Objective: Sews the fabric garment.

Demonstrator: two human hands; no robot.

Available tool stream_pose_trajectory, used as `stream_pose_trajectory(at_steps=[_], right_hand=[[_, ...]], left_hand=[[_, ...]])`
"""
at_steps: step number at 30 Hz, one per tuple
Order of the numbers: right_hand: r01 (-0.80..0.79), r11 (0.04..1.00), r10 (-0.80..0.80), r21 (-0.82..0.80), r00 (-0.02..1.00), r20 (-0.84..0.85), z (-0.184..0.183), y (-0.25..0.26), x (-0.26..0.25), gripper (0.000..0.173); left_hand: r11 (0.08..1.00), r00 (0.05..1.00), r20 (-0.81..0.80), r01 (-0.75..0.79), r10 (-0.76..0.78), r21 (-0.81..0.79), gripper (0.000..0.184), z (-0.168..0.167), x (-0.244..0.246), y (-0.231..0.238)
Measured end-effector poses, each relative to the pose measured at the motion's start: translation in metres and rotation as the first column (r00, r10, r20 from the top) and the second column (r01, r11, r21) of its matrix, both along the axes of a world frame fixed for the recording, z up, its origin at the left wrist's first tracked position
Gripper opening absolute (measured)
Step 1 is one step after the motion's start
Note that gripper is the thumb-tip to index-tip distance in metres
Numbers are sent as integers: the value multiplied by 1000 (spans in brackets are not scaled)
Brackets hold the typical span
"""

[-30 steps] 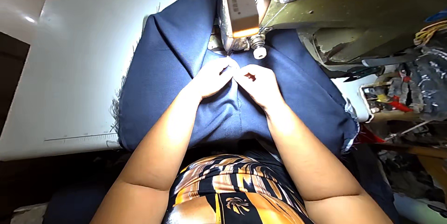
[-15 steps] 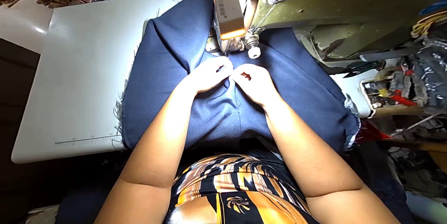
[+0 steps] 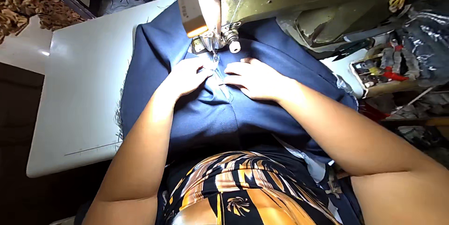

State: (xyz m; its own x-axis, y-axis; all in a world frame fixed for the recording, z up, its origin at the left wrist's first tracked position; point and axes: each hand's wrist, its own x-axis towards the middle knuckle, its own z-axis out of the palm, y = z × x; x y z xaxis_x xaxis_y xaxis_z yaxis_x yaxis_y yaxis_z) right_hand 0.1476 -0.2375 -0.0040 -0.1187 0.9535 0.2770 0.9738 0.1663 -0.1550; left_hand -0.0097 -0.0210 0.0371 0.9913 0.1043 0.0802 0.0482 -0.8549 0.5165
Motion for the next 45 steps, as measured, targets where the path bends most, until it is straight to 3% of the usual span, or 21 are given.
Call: stream_pose_trajectory(at_steps=[2, 6, 10, 32, 40, 45], right_hand=[[30, 998, -28, 62, 999, -23, -9, 0, -1, 38], [146, 989, -143, 35, 987, -75, -12, 2, -13, 39], [189, 981, -185, 39, 979, -86, -12, 2, -17, 40], [218, 975, -208, 52, 966, -155, -15, 4, -21, 37], [220, 975, -212, 37, 964, -159, -16, 5, -19, 37], [229, 973, -224, 9, 960, -169, -11, 5, -21, 34]], left_hand=[[998, 995, 68, -67, 67, -9, 22, -11, 0, -8], [982, 956, 228, -180, 186, -50, 20, -40, -1, -21], [977, 933, 288, -201, 215, -77, 17, -46, 1, -21], [963, 953, 147, -257, 266, -77, 16, -35, 17, -30], [947, 941, 112, -313, 320, -74, 19, -37, 19, -34], [893, 897, -28, -442, 441, -82, 25, -34, 23, -42]])
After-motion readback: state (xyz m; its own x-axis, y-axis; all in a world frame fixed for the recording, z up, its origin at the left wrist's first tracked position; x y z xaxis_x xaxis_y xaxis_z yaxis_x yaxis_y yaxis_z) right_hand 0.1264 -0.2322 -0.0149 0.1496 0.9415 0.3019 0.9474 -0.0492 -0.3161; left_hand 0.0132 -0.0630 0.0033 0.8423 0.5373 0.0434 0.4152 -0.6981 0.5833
